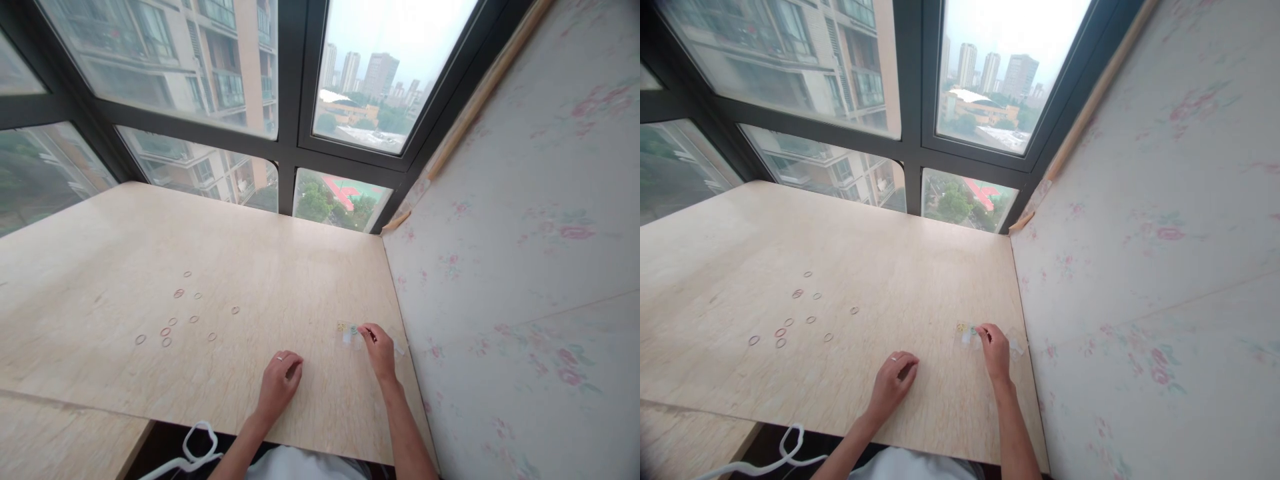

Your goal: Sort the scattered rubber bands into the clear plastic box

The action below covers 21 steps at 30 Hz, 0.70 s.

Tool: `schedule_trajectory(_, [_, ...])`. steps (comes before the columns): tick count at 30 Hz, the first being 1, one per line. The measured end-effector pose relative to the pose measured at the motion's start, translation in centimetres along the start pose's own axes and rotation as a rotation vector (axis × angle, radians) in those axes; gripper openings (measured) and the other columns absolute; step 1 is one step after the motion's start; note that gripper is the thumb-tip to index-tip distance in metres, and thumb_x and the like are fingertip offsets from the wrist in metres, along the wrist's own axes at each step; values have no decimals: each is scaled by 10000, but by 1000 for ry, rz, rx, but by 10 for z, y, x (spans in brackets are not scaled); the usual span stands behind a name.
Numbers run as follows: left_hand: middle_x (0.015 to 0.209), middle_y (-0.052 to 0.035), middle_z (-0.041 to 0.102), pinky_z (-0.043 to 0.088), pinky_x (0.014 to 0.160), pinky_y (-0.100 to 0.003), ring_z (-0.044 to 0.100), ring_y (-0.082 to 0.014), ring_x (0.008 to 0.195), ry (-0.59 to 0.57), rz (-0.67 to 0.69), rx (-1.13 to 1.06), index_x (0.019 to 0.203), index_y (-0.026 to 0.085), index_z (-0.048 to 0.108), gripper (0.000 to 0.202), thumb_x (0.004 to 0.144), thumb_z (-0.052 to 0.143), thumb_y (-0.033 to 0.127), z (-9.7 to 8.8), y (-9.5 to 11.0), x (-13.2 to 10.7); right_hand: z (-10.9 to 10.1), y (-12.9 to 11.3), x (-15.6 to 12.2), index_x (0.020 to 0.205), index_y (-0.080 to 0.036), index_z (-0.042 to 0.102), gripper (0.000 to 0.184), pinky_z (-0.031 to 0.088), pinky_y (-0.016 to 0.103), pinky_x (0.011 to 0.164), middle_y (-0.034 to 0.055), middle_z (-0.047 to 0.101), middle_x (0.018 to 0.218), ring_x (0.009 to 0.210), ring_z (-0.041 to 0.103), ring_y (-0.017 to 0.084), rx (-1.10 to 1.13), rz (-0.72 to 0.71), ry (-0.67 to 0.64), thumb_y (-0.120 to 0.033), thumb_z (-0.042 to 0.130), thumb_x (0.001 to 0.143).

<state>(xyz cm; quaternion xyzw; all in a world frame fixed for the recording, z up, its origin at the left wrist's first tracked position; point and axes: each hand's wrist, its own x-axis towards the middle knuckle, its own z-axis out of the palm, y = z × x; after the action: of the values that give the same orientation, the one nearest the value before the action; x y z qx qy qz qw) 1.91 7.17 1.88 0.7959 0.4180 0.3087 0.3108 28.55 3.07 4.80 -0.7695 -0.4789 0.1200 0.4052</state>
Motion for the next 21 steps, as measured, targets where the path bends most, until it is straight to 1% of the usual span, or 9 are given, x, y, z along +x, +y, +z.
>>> schedule_trajectory(3, [825,-55,639,501,695,-321,592,-187,788,20,-24,5,832,198,599,164,874,442,217,2,0,2,0,3,1,801,-180,647,387,435,277,671,61,666,805,711,577,178,4,2,-3,-521,472,857])
schedule_trajectory(8, [819,-55,637,507,682,-307,604,-181,772,68,-55,-5,819,195,594,171,884,445,248,3,0,3,1,6,2,851,-179,666,382,448,302,714,78,670,862,785,594,197,13,-32,-67,-492,450,882])
schedule_trajectory(13, [804,-47,638,505,655,-289,608,-170,741,101,-74,-20,820,191,597,162,876,458,252,4,1,4,0,5,2,880,-197,695,353,463,322,773,73,674,894,833,611,196,20,-72,-110,-451,451,899])
schedule_trajectory(17, [805,-49,640,503,666,-293,609,-172,746,103,-73,-23,822,190,598,159,875,462,253,4,0,4,-7,2,-1,920,-199,700,351,470,324,787,74,671,908,854,612,193,14,-94,-89,-432,438,916])
schedule_trajectory(21, [811,-53,641,497,676,-299,604,-175,755,86,-78,-26,821,188,601,155,870,466,244,4,-1,4,-16,-1,-12,910,-189,692,363,487,317,742,86,669,907,829,612,193,-2,-90,-33,-451,440,917])
